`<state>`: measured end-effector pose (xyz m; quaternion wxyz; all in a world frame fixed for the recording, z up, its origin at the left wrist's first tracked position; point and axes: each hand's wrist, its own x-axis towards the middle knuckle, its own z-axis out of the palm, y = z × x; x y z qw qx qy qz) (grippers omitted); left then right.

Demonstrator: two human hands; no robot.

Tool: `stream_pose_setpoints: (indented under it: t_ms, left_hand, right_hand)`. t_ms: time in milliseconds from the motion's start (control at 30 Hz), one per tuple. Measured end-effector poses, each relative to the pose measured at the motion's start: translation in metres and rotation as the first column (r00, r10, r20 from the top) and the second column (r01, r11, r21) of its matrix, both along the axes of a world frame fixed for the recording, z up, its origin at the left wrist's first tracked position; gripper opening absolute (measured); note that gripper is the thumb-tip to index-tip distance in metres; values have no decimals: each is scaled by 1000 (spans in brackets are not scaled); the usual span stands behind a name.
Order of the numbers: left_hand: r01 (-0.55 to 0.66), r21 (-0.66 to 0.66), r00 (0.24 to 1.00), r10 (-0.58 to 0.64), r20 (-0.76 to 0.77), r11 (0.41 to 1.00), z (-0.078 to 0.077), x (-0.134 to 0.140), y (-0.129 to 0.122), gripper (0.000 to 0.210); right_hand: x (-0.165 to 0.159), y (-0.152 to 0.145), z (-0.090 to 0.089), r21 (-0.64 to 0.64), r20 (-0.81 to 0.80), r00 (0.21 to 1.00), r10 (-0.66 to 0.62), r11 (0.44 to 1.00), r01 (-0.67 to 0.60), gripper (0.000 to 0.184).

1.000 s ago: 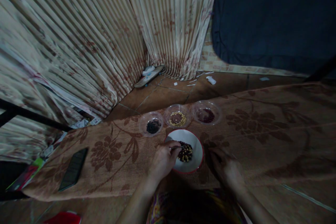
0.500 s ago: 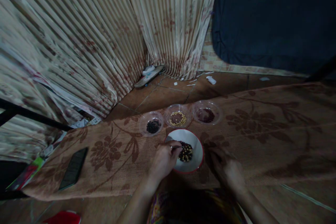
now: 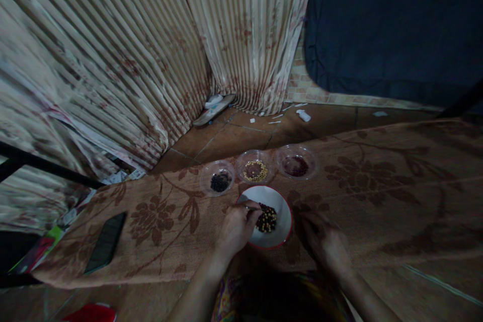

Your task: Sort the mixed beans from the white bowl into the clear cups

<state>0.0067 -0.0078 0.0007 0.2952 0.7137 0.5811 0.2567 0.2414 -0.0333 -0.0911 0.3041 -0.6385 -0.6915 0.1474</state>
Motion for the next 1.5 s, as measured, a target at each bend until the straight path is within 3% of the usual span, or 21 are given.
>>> stream_pose_setpoints:
  t_ms: [300,733,967,1133,1333,1500]
  left_hand:
    - [-26,4,999,26,20,1000,-2,1,1,18]
    - [-137,-15,963,137,232,990,4,-10,4,18]
    - [-247,-62,881,250,401,967,15,-18,26,21]
    - [-284,12,861,249,443,959,14,-24,55,21]
    - [-325,103,890,267,371,940,9,-21,84,19]
    - [-334,112,900,282,332,936,1,-21,82,19]
  right_hand:
    - [0,-1,0,6,-5,1000,-5,1000,5,30]
    - [-1,0,1,25,13,1000,-13,1000,12,29]
    - [-1,0,2,60,21,1000,-15,998,14,28]
    - [0,0,-2,45,11,1000,3,999,-4,26]
    - [0,0,-4,43,28,1000,-1,999,0,27]
    - [0,0,-6,51,37,999,9,999,-11,28]
